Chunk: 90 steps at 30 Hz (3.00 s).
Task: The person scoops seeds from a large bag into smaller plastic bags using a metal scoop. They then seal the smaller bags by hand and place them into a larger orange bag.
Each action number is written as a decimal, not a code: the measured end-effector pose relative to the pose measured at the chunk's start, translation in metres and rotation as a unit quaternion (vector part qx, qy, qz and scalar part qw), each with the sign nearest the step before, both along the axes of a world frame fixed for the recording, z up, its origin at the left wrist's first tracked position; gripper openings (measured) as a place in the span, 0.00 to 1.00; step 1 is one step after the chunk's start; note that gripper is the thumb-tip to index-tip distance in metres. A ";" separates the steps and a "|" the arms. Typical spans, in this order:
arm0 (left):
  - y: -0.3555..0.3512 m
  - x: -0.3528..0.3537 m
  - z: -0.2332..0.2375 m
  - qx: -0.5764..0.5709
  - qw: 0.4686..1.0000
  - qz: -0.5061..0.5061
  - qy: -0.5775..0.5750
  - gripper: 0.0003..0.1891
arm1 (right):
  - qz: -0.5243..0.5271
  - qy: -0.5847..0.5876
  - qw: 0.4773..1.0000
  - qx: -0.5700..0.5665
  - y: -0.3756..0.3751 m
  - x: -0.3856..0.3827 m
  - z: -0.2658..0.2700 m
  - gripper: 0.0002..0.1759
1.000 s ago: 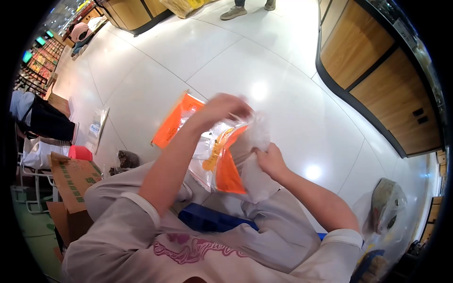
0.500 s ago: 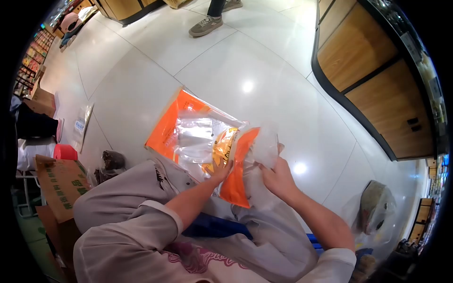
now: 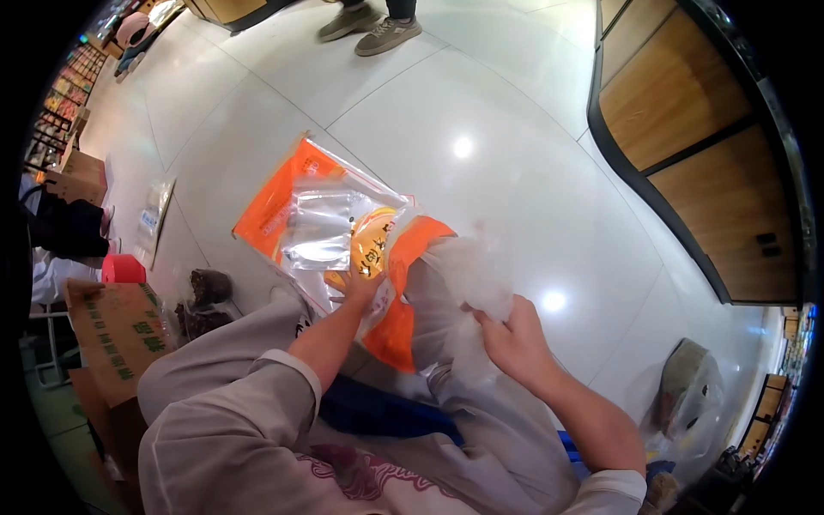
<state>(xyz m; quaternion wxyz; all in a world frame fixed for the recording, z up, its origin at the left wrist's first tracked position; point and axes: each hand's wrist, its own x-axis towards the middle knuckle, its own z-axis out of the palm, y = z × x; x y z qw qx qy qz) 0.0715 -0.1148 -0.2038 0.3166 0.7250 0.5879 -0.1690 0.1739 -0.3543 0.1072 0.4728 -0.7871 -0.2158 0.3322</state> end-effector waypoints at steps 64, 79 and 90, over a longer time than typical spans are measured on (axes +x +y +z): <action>0.015 0.095 0.007 -0.045 0.954 -0.297 0.025 0.39 | -0.081 -0.052 0.995 -0.019 0.072 0.061 0.120 0.11; 0.018 -0.067 0.080 -0.701 0.657 0.274 -0.049 0.34 | 0.261 0.003 0.965 0.004 0.141 0.055 0.115 0.09; 0.034 -0.034 0.076 -0.657 0.726 0.194 -0.059 0.22 | 0.465 -0.106 0.878 -0.045 0.158 0.009 0.066 0.13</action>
